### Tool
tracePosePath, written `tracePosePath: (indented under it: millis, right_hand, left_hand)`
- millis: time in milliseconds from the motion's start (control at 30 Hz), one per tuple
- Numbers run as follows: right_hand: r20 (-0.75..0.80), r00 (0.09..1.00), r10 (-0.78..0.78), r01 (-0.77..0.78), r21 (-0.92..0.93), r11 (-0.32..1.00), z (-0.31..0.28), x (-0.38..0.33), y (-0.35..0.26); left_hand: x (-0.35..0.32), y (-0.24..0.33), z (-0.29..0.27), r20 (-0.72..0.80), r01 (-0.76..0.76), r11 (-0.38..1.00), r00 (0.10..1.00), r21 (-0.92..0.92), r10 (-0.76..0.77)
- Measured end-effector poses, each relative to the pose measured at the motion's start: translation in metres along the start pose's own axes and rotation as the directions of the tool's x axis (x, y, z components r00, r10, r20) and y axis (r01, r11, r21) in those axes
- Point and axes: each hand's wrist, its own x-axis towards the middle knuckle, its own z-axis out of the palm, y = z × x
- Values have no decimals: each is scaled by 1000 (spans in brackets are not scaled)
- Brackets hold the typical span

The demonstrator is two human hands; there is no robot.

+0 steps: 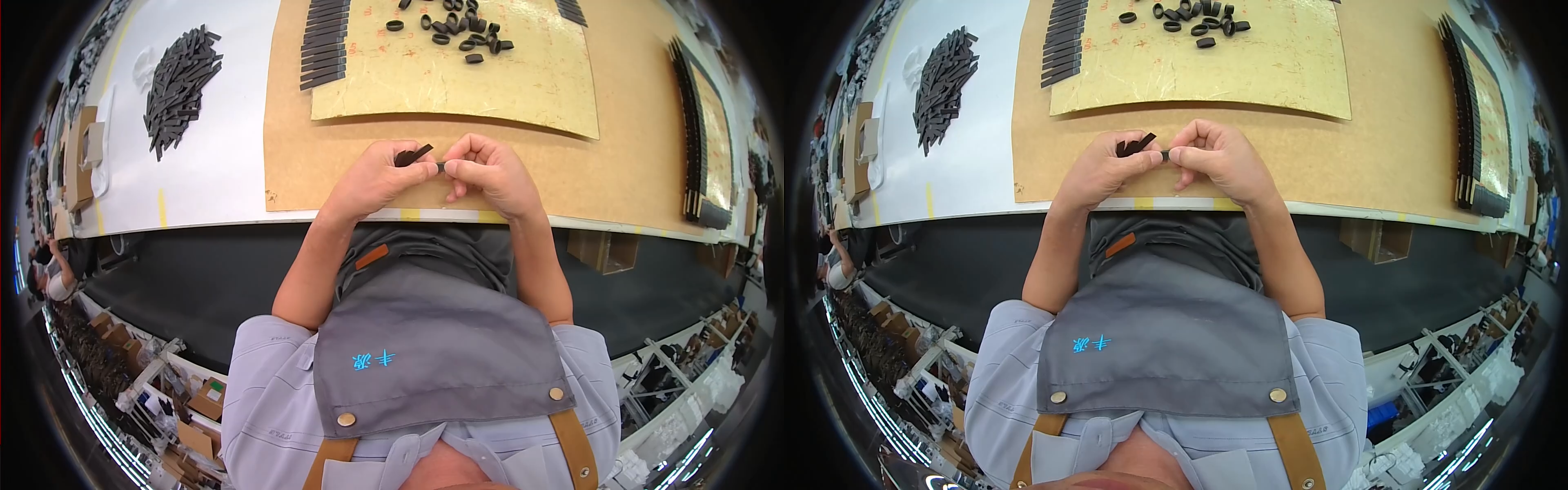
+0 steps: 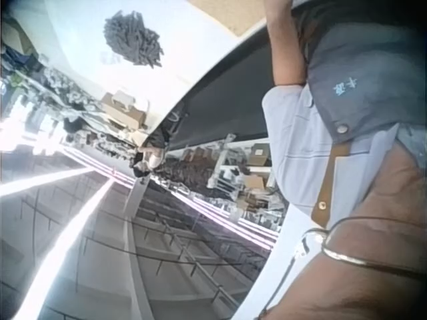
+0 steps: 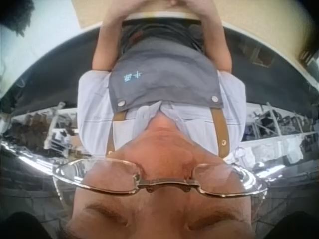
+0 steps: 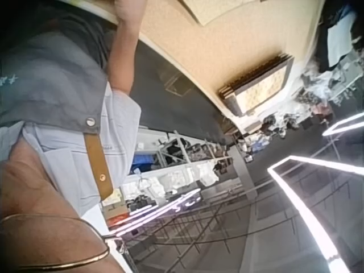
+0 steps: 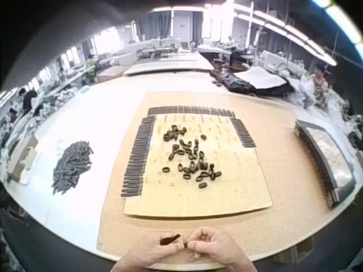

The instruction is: Manually assembling small black loops and placing them onto a collection board at a workbench.

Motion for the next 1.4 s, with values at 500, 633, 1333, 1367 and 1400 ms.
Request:
tracePosePath:
  millis: [500,633,1333,1367,1400]
  right_hand:
    - [70,995,-68,68,0,998,-10,-6,7]
    - [98,990,-100,95,55,994,-17,-5,8]
    - [-19,1000,15,-16,-60,998,1,-2,0]
    - [-26,1000,11,-12,-58,998,2,-2,-1]
    - [-33,999,7,-8,-56,998,2,-2,-1]
  left_hand:
    - [6,-9,0,-18,-21,999,1000,-31,21]
    - [7,-9,0,-17,-12,999,1000,-51,11]
    - [12,-13,4,-19,-24,998,999,52,26]
    - [13,-13,4,-18,-24,998,1000,54,25]
    - [13,-13,3,-17,-29,998,999,57,30]
